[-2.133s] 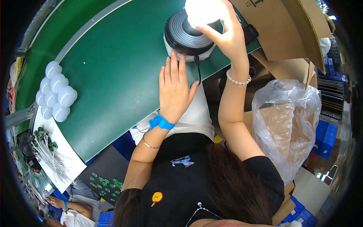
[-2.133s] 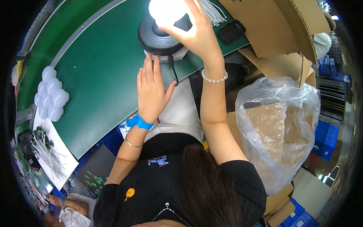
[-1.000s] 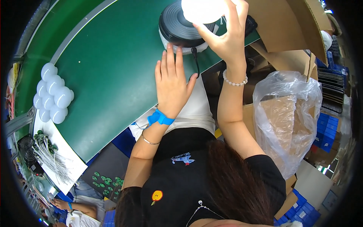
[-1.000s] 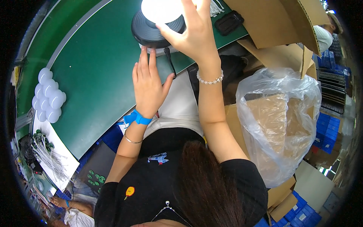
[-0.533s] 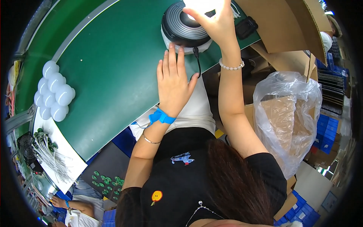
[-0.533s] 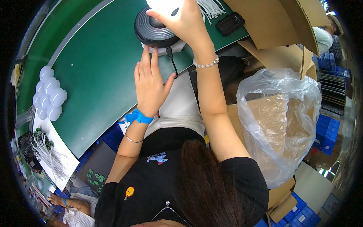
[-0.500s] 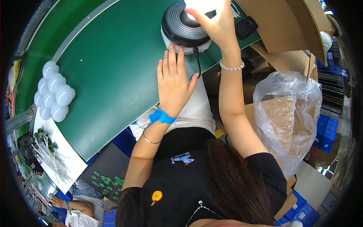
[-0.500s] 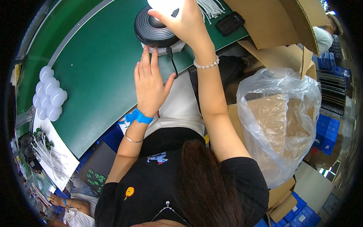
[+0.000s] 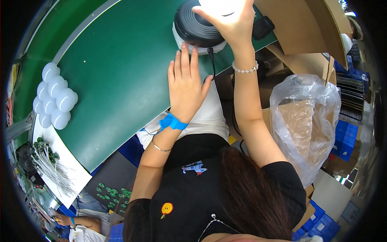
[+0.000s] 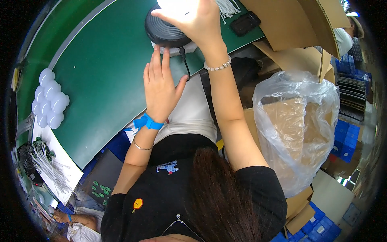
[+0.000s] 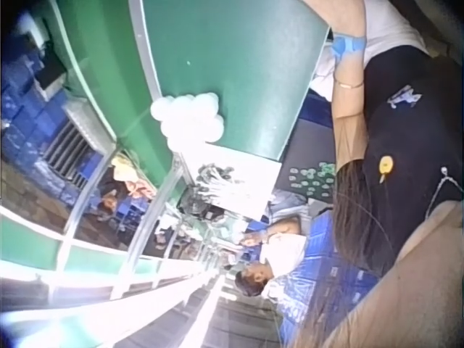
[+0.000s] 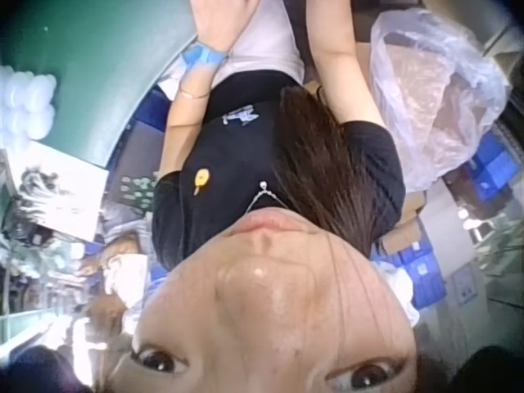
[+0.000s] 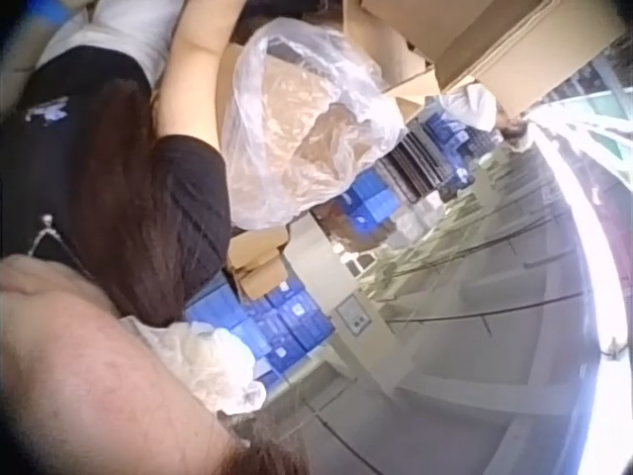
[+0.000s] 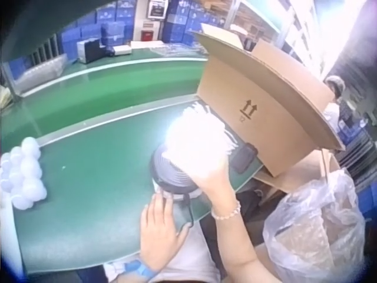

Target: Checking the functionality of light bulbs by placing them on an electrical tester and sorting them into boxes.

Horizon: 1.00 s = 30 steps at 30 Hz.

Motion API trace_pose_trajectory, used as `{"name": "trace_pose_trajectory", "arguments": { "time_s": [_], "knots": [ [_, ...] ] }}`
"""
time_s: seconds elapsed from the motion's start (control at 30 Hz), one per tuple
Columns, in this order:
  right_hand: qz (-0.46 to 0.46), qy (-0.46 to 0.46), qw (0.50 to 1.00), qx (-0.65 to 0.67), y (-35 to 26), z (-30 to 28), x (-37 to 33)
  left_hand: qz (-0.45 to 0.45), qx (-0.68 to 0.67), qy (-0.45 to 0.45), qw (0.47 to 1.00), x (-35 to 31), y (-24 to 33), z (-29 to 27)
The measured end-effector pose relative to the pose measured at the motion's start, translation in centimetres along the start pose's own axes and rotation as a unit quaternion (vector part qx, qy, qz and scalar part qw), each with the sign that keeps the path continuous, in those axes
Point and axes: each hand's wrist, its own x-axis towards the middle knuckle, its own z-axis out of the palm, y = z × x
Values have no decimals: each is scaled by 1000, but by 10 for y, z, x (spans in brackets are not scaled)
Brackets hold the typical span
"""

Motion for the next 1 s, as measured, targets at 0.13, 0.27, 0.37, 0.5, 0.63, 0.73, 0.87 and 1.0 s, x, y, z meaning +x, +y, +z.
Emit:
{"name": "trace_pose_trajectory", "arguments": {
  "time_s": [0.13,0.27,0.37,0.5,0.63,0.73,0.87,1.0],
  "knots": [
    [-6,16,999,-33,11,7,-8,-2,-2,-1,1000,0,1,0],
    [127,75,986,72,6,13,-7,-4,2,-2,1000,-1,0,0],
    [228,82,952,187,0,7,0,-6,2,-3,1000,-1,0,1],
    [165,62,975,136,21,1,-14,-5,4,-5,1000,-1,0,0],
    [5,129,954,272,41,13,-21,3,2,-4,1000,0,2,2],
    [160,-20,982,101,3,-13,-4,-4,15,-5,1000,-1,-1,-1],
    [226,33,965,131,1,-4,-6,0,12,-3,1000,-1,-1,0],
    [203,14,973,109,12,-3,-17,2,6,0,1000,0,0,1]
  ]
}}
